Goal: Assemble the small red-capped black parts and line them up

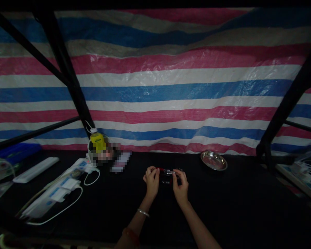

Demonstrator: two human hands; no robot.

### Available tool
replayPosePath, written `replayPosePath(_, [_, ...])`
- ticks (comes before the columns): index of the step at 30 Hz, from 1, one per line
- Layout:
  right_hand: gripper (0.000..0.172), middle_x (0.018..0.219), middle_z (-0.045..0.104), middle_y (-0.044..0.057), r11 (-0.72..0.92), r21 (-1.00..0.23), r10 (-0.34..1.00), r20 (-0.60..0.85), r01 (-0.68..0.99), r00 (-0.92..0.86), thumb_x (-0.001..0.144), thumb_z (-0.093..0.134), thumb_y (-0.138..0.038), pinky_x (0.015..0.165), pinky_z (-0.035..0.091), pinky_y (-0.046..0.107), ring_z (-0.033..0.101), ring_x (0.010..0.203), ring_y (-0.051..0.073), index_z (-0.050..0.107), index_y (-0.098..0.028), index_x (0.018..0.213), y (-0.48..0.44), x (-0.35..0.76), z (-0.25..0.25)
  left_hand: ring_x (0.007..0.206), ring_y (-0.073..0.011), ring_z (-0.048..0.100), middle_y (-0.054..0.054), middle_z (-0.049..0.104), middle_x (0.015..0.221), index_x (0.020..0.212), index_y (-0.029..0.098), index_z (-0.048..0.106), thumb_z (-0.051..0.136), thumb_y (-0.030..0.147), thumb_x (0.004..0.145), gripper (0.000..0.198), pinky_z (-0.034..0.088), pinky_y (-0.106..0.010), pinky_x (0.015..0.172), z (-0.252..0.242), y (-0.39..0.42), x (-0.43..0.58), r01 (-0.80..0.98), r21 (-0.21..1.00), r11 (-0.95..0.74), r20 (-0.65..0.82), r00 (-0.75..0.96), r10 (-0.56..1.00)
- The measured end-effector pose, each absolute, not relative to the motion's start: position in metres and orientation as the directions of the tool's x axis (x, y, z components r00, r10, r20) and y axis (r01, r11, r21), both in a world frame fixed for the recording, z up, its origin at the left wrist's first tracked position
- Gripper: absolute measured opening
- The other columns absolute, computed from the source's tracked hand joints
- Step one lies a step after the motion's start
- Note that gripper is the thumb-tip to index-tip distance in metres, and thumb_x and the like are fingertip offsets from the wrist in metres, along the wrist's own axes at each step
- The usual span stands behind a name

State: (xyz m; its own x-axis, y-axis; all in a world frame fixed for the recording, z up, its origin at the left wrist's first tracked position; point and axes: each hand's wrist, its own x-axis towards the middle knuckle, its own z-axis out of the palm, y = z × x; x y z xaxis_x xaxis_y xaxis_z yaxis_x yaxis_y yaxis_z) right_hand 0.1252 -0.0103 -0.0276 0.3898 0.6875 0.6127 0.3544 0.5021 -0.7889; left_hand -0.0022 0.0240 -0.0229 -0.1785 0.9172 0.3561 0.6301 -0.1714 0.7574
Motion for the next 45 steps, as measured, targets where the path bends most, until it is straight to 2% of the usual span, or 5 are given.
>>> replayPosePath(6, [0.02, 0.087, 0.06, 0.006, 0.495, -0.807, 0.763, 0.581, 0.321, 0.284, 0.083, 0.052, -0.035, 0.078, 0.049, 0.031, 0.06, 0.082, 0.016, 0.063, -0.019, 0.089, 0.001, 0.124, -0.034, 0.095, -0.0179, 0.05, -0.002, 0.057, 0.097, 0.074, 0.023, 0.065, 0.037, 0.034, 0.087, 0.032, 0.033, -0.039, 0.089, -0.028, 0.042, -0.029, 0.718, 0.671, -0.184, 0.362, -0.1, 0.927])
replayPosePath(19, [0.011, 0.077, 0.061, 0.005, 0.32, -0.701, 0.801, 0.56, 0.637, 0.214, 0.07, 0.068, -0.036, 0.076, 0.043, 0.038, 0.053, 0.083, 0.023, 0.071, -0.027, 0.075, 0.009, 0.138, -0.049, 0.095, -0.0214, 0.046, -0.007, 0.051, 0.098, 0.083, 0.021, 0.064, 0.034, 0.031, 0.089, 0.032, 0.034, -0.041, 0.087, -0.042, 0.046, -0.036, 0.866, 0.492, -0.09, 0.323, -0.085, 0.943])
replayPosePath(26, [0.006, 0.075, 0.057, 0.005, 0.257, -0.698, 0.845, 0.497, 0.668, 0.195, 0.066, 0.071, -0.032, 0.071, 0.043, 0.037, 0.051, 0.079, 0.023, 0.072, -0.029, 0.071, 0.009, 0.14, -0.053, 0.096, -0.0226, 0.044, -0.009, 0.049, 0.101, 0.086, 0.018, 0.064, 0.033, 0.029, 0.089, 0.034, 0.034, -0.041, 0.086, -0.033, 0.04, -0.033, 0.922, 0.381, -0.061, 0.28, -0.052, 0.959])
replayPosePath(38, [0.016, 0.077, 0.058, 0.006, 0.213, -0.738, 0.886, 0.423, 0.641, 0.192, 0.075, 0.056, -0.028, 0.075, 0.041, 0.034, 0.05, 0.082, 0.023, 0.072, -0.024, 0.075, 0.006, 0.143, -0.049, 0.097, -0.0229, 0.042, -0.009, 0.046, 0.102, 0.085, 0.017, 0.063, 0.035, 0.027, 0.088, 0.031, 0.034, -0.039, 0.084, -0.029, 0.037, -0.033, 0.928, 0.368, -0.061, 0.255, -0.038, 0.966])
replayPosePath(45, [0.026, 0.082, 0.058, 0.008, 0.039, -0.76, 0.798, 0.415, 0.649, 0.437, 0.077, 0.048, -0.025, 0.076, 0.039, 0.032, 0.047, 0.082, 0.023, 0.069, -0.018, 0.09, 0.009, 0.166, -0.053, 0.094, -0.0227, 0.044, -0.008, 0.046, 0.099, 0.077, 0.016, 0.06, 0.045, 0.027, 0.083, 0.019, 0.037, -0.036, 0.081, -0.031, 0.038, -0.036, 0.904, 0.418, -0.089, 0.27, -0.03, 0.962])
